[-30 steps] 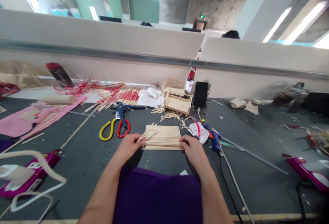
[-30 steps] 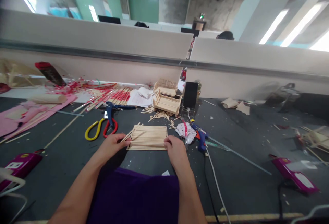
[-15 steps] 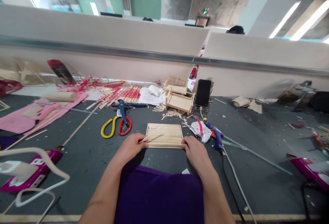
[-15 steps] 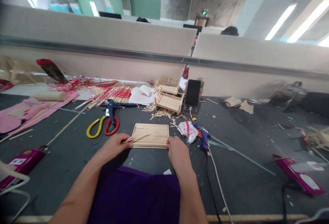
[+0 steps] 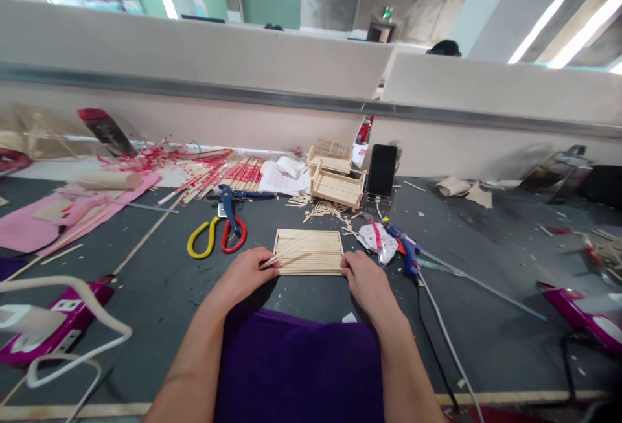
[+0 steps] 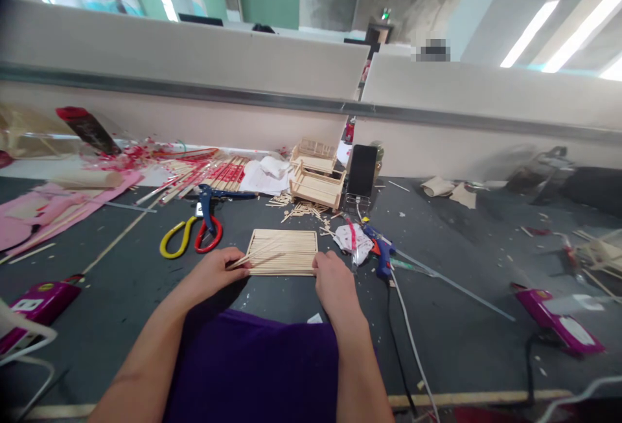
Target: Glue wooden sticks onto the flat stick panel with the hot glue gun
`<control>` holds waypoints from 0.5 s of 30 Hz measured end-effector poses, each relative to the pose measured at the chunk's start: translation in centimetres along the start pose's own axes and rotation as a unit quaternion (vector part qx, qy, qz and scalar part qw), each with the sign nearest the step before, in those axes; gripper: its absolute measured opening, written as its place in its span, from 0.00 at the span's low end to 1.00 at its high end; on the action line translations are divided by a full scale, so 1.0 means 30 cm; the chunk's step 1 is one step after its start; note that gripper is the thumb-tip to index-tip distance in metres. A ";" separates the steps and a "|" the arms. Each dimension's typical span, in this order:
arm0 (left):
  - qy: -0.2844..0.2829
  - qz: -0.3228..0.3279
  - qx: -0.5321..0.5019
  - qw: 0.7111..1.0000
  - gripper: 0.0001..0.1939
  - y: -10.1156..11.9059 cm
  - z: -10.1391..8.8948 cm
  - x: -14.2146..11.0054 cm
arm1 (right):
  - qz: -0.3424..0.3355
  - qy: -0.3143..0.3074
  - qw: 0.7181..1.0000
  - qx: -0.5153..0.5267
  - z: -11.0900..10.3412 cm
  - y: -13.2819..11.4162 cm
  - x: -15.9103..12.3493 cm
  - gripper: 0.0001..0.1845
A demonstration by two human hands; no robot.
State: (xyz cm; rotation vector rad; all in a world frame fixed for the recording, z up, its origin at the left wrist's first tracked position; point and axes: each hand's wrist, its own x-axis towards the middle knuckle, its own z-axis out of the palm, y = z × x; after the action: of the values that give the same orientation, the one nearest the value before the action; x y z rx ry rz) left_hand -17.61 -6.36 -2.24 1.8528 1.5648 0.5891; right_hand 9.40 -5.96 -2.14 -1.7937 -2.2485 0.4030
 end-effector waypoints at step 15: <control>-0.010 0.015 0.058 0.998 0.11 0.008 -0.001 0.003 | 0.018 -0.014 0.999 0.029 0.001 0.013 0.005 0.05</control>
State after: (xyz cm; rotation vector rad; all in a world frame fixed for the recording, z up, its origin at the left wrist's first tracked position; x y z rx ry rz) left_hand -17.44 -6.29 -2.06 1.9645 1.5911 0.5015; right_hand 9.70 -5.73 -2.31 -1.8127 -2.2033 0.4978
